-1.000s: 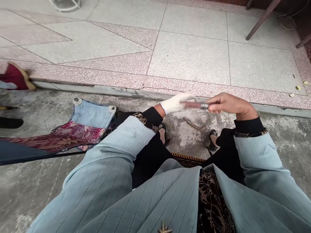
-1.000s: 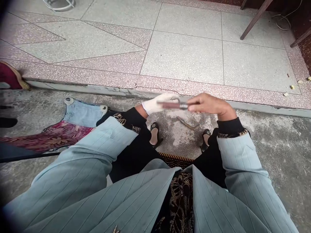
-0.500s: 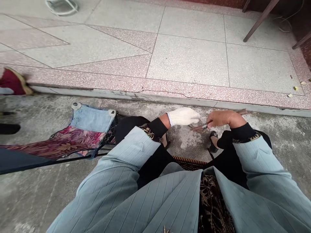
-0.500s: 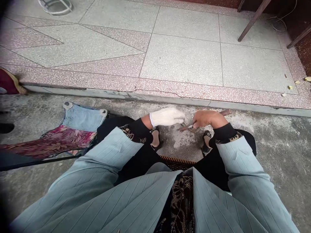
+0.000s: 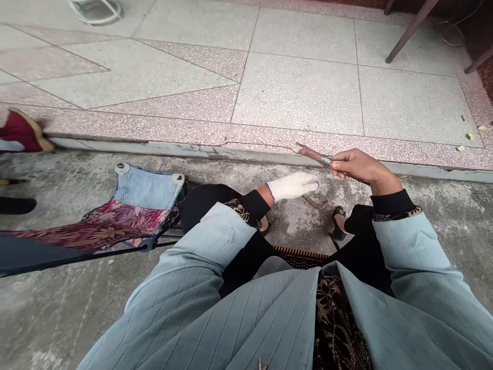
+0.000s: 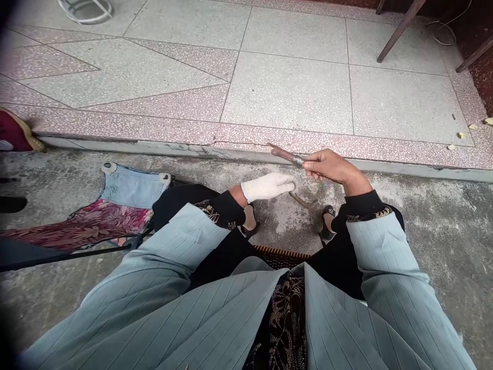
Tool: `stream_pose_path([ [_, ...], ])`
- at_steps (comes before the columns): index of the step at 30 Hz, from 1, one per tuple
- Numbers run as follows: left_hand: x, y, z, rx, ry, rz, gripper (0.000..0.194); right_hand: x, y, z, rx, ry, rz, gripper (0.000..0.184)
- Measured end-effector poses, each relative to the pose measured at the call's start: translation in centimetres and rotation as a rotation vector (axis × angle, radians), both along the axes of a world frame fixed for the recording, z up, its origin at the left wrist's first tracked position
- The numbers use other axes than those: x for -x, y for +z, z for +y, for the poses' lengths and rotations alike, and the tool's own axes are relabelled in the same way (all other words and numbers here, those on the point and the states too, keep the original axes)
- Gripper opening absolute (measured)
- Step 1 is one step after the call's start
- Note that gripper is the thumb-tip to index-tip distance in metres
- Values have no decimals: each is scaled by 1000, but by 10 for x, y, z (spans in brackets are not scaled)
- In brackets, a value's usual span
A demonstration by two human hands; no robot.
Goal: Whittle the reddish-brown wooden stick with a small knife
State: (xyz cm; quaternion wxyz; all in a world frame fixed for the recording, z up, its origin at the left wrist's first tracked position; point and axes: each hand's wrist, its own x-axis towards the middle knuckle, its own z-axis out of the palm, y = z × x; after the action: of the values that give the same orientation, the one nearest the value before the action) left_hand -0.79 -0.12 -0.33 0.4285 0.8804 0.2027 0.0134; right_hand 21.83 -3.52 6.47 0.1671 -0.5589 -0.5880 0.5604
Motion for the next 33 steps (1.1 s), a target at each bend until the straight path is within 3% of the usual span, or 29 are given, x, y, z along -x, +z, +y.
stream_pose_path([
  [2,-1,0,0,-83,-39,69,36,3,-8,3,-13,-55,-145,30],
  [4,-1,1,1,-184,-44,160,37,6,-17,6,-77,-8,-393,26],
  [6,0,4,3,-284,-46,233,36,9,-23,7,-110,147,-651,25],
  [8,1,9,5,-337,-60,258,33,12,-25,7,-54,359,-765,24],
  [11,1,19,7,-320,-84,203,31,13,-22,5,103,639,-572,24],
  [14,0,28,7,-251,-87,133,29,10,-17,4,203,735,-302,26],
  [18,-1,32,8,-161,-68,-14,29,7,-13,5,242,722,-132,33],
  [23,-1,22,12,36,-17,-138,28,2,1,-1,219,675,29,39],
  [28,-2,8,15,291,164,-216,33,-14,12,-9,65,287,168,40],
  [33,-5,11,9,280,163,-141,35,-14,5,-8,-63,-38,176,37],
])
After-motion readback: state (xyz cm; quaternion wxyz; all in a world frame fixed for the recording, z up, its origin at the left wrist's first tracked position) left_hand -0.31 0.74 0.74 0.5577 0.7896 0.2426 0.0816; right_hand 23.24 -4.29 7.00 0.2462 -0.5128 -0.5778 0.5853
